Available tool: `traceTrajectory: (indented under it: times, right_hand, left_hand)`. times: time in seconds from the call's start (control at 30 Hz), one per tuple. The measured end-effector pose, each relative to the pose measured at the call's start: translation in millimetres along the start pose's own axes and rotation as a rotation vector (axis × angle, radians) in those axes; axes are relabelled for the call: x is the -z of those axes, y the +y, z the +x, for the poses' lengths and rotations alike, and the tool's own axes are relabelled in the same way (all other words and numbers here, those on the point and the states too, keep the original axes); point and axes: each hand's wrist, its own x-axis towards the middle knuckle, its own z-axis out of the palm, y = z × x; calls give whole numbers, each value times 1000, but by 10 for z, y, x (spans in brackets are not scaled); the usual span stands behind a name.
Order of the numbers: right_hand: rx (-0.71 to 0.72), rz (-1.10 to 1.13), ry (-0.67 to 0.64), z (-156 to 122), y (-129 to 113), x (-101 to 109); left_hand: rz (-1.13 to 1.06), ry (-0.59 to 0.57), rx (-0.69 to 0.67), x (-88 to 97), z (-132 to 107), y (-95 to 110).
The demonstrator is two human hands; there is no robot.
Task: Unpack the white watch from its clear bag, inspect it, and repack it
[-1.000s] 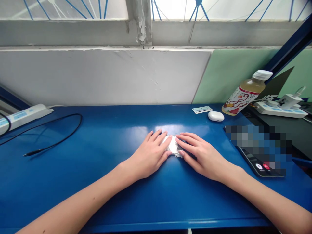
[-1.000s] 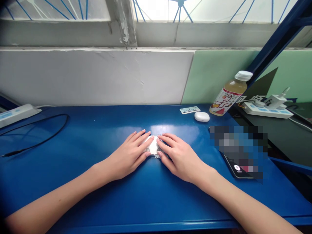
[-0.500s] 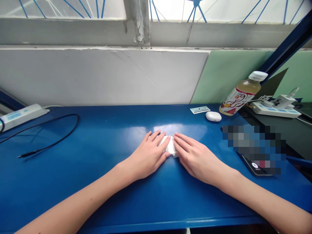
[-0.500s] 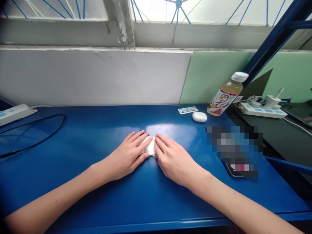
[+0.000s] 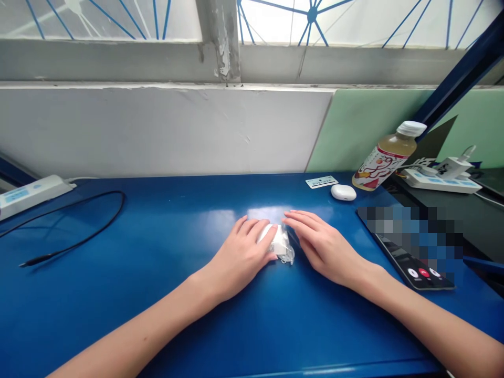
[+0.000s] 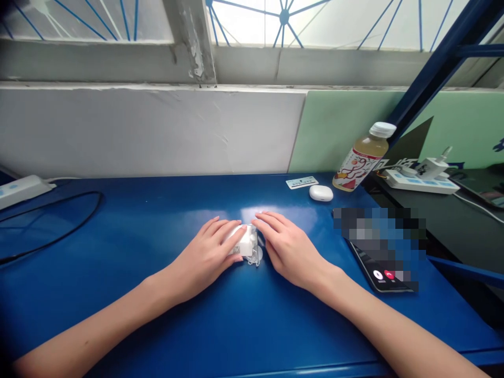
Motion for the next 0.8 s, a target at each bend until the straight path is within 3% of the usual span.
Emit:
traceTrajectory:
  times: [0.17, 0.27, 0.4, 0.63, 0.8]
  right_hand:
    - [-1, 168, 125, 18, 35, 123]
    - [-13, 379, 218, 39, 22, 206]
    - [-32, 666, 229, 51, 5, 256]
    - [-348, 908, 229, 83, -13, 268]
    - [-546, 931, 164, 142, 43, 252]
  left_hand:
    - [-310, 104, -23, 155, -27, 7]
    - [-623, 90, -20, 225, -58, 43]
    - [-898, 64, -50, 246, -70, 110]
    - [-1060, 131, 102, 277, -39, 163]
    - [-923, 233, 356, 242, -3, 202]
